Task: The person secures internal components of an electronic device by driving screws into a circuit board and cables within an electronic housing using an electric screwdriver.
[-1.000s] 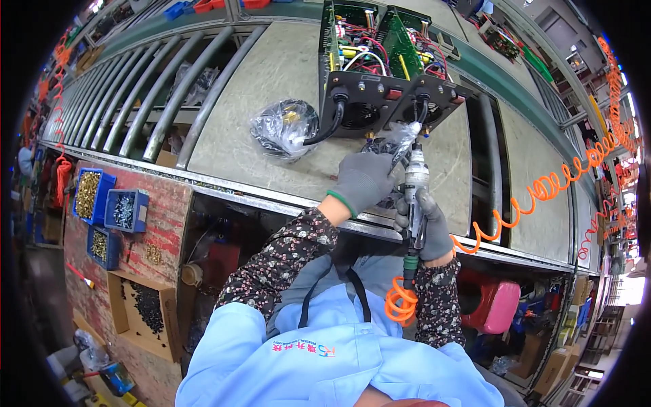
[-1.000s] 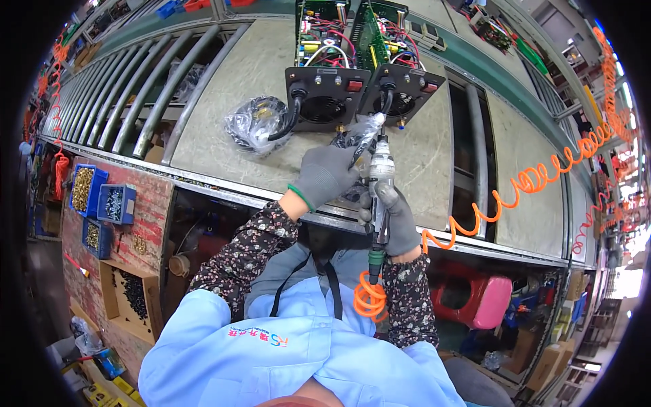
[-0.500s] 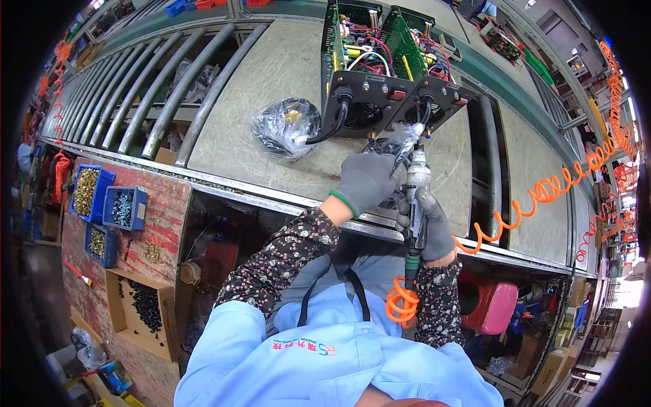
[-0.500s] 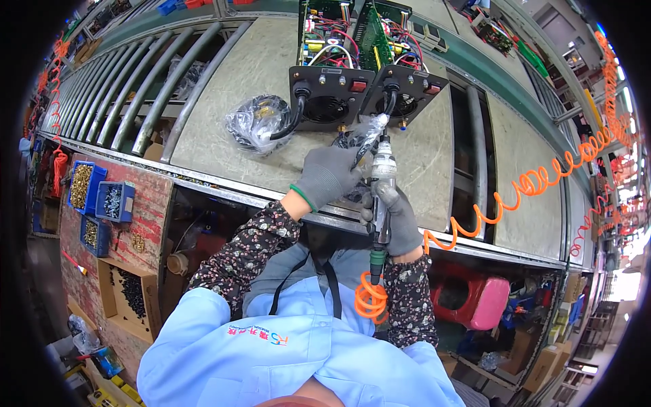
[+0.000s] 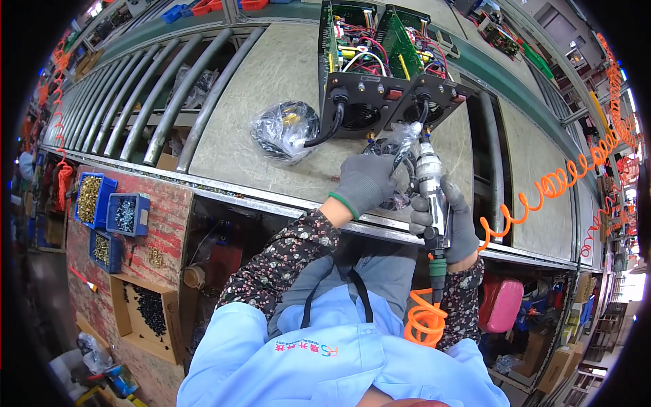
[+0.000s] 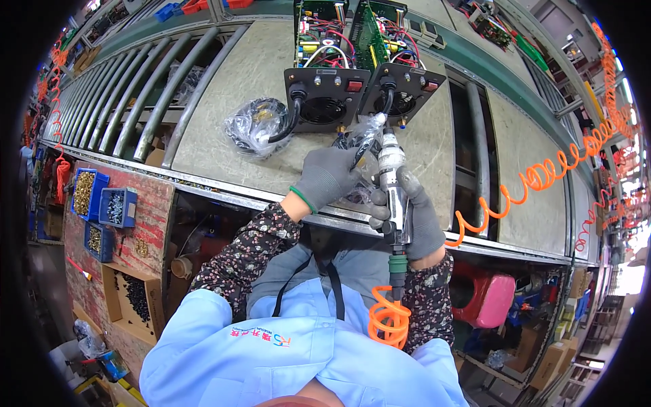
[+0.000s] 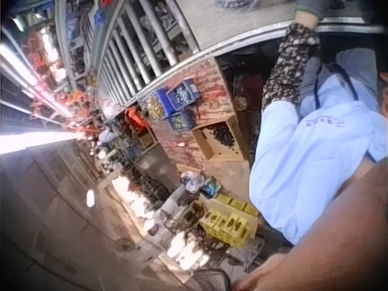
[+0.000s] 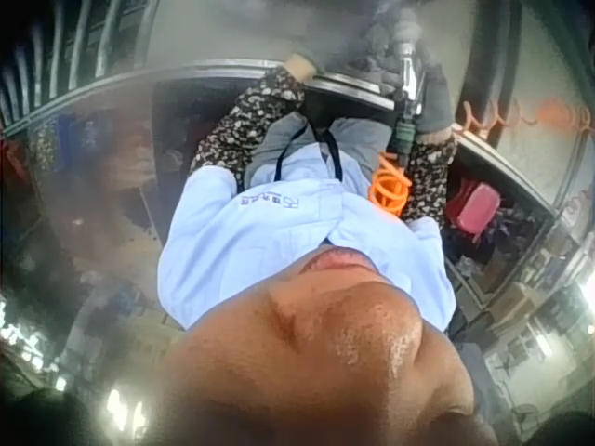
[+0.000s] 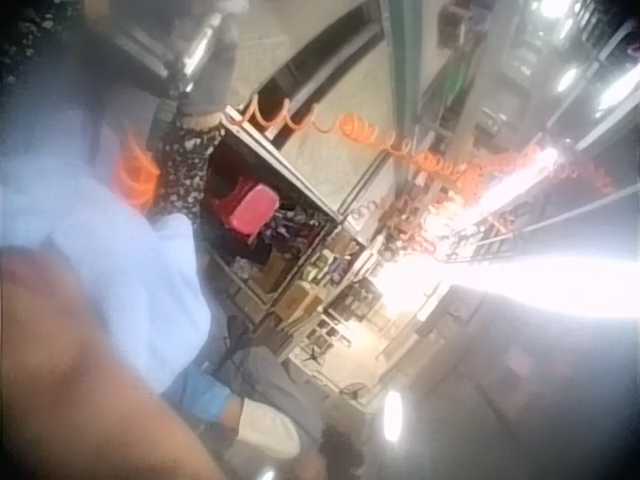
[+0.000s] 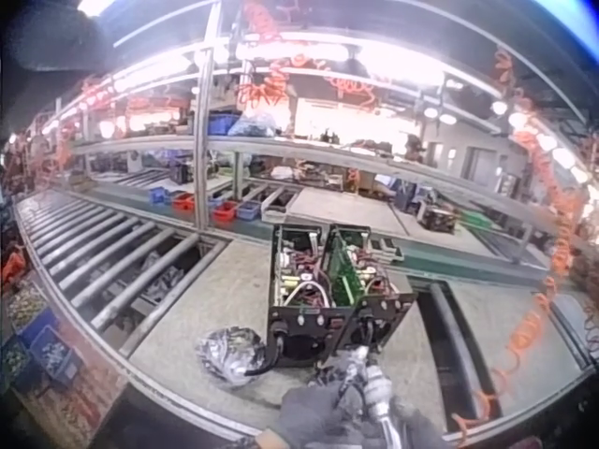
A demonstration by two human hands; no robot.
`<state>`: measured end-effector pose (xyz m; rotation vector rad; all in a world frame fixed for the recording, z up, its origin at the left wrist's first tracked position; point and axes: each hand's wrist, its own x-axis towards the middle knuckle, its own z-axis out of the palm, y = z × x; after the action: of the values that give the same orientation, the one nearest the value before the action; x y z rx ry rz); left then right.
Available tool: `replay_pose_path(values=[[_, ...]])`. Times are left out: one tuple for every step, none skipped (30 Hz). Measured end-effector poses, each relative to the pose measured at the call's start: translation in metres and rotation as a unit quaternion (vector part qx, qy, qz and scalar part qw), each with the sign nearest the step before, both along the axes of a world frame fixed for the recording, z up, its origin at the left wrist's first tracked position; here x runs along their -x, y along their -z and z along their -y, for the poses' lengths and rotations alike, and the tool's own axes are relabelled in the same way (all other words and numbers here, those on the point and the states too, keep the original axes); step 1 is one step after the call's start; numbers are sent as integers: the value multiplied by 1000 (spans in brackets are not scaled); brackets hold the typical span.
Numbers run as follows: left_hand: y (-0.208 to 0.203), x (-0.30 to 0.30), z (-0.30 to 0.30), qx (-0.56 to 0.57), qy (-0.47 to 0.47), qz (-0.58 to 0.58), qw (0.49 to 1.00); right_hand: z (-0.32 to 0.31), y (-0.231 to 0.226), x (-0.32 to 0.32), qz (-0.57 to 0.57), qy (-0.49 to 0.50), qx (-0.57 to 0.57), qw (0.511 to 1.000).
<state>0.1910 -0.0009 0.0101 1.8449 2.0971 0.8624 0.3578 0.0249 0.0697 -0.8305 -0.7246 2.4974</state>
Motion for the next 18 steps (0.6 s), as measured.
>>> replay_pose_path(values=[[0,0,0,3,0,1,1000,0,0,1,0,0,0,1000],[-1,-1,-1,2,2,1,1000,1,1,1,8,1,-19,1000],[-1,-1,-1,1,1,3,1000,2,2,1,16,1,-37,999],[-2,-2,-2,-1,1,4,1000,3,5,2,16,2,-38,999],[-2,-2,-2,-2,1,1,1000,4,12,6,104,-3,-150,983],[-1,-1,-2,3,3,0,1000,5,18,11,190,-7,-258,947],[-1,-1,-1,9,5,-2,1000,6,20,14,273,-11,-361,892],[-5,-1,0,6,4,-5,1000,9,14,15,240,3,-289,927],[-11,0,1,51,7,-8,999,6,15,13,237,4,-291,927],[-16,1,1,97,10,-12,995,0,17,8,63,-11,-132,989],[-19,2,2,99,11,-13,995,-1,16,3,-114,-25,37,993],[-21,3,3,93,19,-21,995,-5,13,2,-119,-39,41,991],[-22,4,4,88,28,-29,995,-5,11,0,-82,-29,15,996],[-23,7,4,88,30,-33,995,-6,15,-2,-58,-25,-12,998],[-24,10,5,75,33,-44,996,-6,17,-4,-35,-20,-38,998],[-25,14,6,61,35,-56,996,-5,20,-4,-24,-9,-43,999],[-25,18,7,63,38,-62,995,-1,21,0,-14,2,-47,999],[-24,21,8,58,25,-68,996,-1,23,1,-18,0,-40,999]])
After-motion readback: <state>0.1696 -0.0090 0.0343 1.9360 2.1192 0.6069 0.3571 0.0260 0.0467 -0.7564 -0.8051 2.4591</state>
